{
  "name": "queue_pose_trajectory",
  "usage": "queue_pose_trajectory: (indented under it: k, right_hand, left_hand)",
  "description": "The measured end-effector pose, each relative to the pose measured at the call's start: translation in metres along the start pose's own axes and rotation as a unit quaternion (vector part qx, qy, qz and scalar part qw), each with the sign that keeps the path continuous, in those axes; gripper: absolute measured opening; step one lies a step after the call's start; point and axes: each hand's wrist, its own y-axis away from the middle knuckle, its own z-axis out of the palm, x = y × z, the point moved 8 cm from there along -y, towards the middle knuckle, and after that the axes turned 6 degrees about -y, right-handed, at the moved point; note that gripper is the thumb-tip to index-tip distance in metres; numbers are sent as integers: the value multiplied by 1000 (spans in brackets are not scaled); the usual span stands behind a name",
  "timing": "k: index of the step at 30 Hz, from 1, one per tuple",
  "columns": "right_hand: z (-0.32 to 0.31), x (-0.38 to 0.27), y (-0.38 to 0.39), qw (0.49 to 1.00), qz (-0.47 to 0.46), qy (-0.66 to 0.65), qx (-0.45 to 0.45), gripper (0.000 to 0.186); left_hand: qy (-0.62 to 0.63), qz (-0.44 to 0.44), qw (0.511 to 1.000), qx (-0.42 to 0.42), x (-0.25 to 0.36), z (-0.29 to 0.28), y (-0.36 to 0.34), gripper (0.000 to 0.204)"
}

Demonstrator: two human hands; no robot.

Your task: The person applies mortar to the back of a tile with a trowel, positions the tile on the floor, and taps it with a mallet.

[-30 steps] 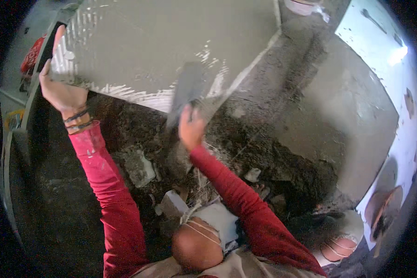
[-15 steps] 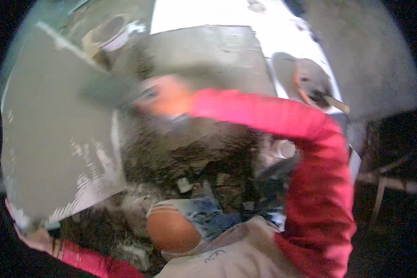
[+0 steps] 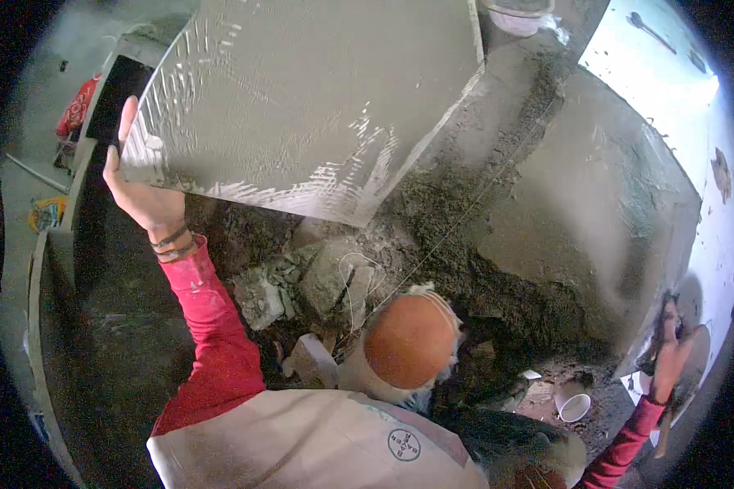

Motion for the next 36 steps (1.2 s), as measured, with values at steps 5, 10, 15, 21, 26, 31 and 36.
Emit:
queue_pose_trajectory:
  k: [5, 10, 15, 21, 26, 31, 36]
  right_hand:
    - [37, -18, 34, 963, 258, -77, -21, 37]
    - [44, 82, 47, 953, 202, -227, 15, 44]
    - [70, 172, 134, 935, 173, -300, 72, 39]
    - [65, 224, 241, 910, 284, -302, 2, 36]
    - [88, 280, 293, 753, 249, -609, -12, 34]
    - [83, 312, 343, 669, 264, -695, -22, 39]
    - [64, 272, 351, 509, 396, -762, 47, 44]
  left_hand:
    - [-64, -25, 997, 45, 18, 27, 18, 56]
    - [-166, -53, 985, 0, 18, 39, 33, 50]
    - [-412, 1, 911, -29, 29, -13, -12, 52]
    - [-337, -7, 936, -99, 9, -71, -69, 60]
    - [-166, -101, 980, 48, 5, -27, -32, 60]
    - [-107, -119, 985, 67, -18, -91, -69, 56]
    - [-336, 79, 936, -67, -14, -110, -91, 57]
